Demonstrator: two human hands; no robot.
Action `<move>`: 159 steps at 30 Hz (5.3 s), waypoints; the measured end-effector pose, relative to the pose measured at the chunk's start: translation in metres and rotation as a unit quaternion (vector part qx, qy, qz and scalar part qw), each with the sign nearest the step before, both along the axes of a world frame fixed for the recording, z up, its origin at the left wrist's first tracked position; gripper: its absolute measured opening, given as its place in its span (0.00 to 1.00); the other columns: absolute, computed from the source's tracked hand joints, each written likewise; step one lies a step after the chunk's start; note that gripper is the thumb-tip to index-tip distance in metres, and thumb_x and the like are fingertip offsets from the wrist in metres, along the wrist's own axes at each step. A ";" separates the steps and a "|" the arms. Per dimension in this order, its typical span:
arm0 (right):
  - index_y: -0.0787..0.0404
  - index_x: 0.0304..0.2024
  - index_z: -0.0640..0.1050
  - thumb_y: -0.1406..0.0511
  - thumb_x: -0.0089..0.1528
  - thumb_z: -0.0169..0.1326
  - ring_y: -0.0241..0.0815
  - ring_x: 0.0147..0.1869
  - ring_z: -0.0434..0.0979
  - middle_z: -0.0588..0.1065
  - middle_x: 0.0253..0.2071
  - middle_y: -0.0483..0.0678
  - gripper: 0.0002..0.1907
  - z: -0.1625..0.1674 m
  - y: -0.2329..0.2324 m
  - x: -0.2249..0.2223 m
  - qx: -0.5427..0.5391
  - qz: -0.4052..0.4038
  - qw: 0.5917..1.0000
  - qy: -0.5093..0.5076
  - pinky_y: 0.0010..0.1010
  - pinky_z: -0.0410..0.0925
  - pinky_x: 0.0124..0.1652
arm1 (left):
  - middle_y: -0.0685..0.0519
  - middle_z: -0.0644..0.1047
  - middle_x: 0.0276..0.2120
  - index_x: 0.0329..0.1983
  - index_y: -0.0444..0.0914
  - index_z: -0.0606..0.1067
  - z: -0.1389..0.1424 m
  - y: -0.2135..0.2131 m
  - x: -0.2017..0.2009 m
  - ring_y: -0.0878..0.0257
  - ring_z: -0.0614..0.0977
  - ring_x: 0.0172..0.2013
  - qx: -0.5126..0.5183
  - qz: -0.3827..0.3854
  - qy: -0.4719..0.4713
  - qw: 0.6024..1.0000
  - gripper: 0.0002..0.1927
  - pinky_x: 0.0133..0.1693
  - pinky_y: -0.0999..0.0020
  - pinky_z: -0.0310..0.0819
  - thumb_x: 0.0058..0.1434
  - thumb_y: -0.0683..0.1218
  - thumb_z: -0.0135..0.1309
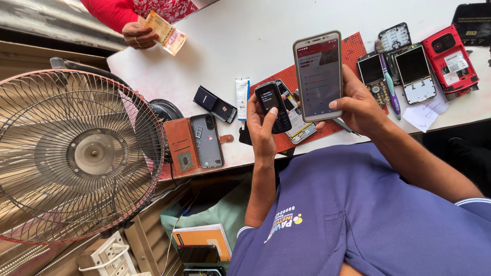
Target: The person handles a smartphone and a feature phone, using a metal tube to probe the internals of a disassembled phone on a workbench. They also handle cash and interact with another person across the table.
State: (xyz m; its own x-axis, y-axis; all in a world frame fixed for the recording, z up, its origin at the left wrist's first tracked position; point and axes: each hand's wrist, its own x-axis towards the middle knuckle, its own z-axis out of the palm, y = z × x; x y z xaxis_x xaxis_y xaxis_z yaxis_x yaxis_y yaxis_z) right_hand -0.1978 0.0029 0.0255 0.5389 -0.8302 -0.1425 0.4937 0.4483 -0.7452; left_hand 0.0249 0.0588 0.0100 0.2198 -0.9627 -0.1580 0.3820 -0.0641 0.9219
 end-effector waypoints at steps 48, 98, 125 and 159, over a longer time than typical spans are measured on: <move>0.66 0.73 0.52 0.56 0.65 0.47 0.60 0.64 0.74 0.64 0.63 0.63 0.39 0.006 0.005 0.000 0.046 -0.007 0.997 0.055 0.49 0.79 0.39 | 0.40 0.71 0.61 0.80 0.36 0.47 0.033 0.010 -0.015 0.57 0.78 0.60 -0.006 -0.093 0.019 0.995 0.44 0.62 0.60 0.76 0.59 0.32 0.42; 0.59 0.80 0.47 0.76 0.62 0.48 0.49 0.75 0.63 0.62 0.71 0.61 0.46 0.006 0.011 0.000 -0.097 -0.001 0.989 0.108 0.43 0.64 0.76 | 0.45 0.73 0.57 0.76 0.36 0.51 0.032 0.015 -0.026 0.59 0.80 0.58 -0.022 -0.042 -0.010 0.999 0.42 0.58 0.64 0.80 0.63 0.34 0.58; 0.57 0.79 0.50 0.75 0.60 0.47 0.50 0.77 0.64 0.64 0.71 0.60 0.46 0.000 0.012 -0.004 -0.126 0.000 0.983 0.131 0.45 0.62 0.74 | 0.44 0.73 0.56 0.75 0.36 0.52 0.038 0.015 -0.026 0.58 0.80 0.57 -0.027 -0.049 -0.027 0.998 0.41 0.60 0.63 0.78 0.62 0.34 0.58; 0.57 0.79 0.43 0.75 0.62 0.52 0.43 0.57 0.77 0.65 0.64 0.58 0.48 0.020 0.011 0.006 -0.119 0.017 0.974 0.190 0.25 0.79 0.34 | 0.45 0.73 0.55 0.74 0.35 0.52 0.038 0.016 -0.024 0.58 0.80 0.57 -0.014 -0.044 -0.034 0.998 0.41 0.59 0.63 0.79 0.62 0.36 0.59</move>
State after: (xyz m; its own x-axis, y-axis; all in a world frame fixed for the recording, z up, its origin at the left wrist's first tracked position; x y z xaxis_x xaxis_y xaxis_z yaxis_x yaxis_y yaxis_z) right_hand -0.1916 0.0141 0.0460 0.5120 -0.8471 -0.1424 0.1496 0.2512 -0.9563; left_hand 0.0014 0.0747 0.0476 0.1443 -0.9824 -0.1187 0.3117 -0.0687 0.9477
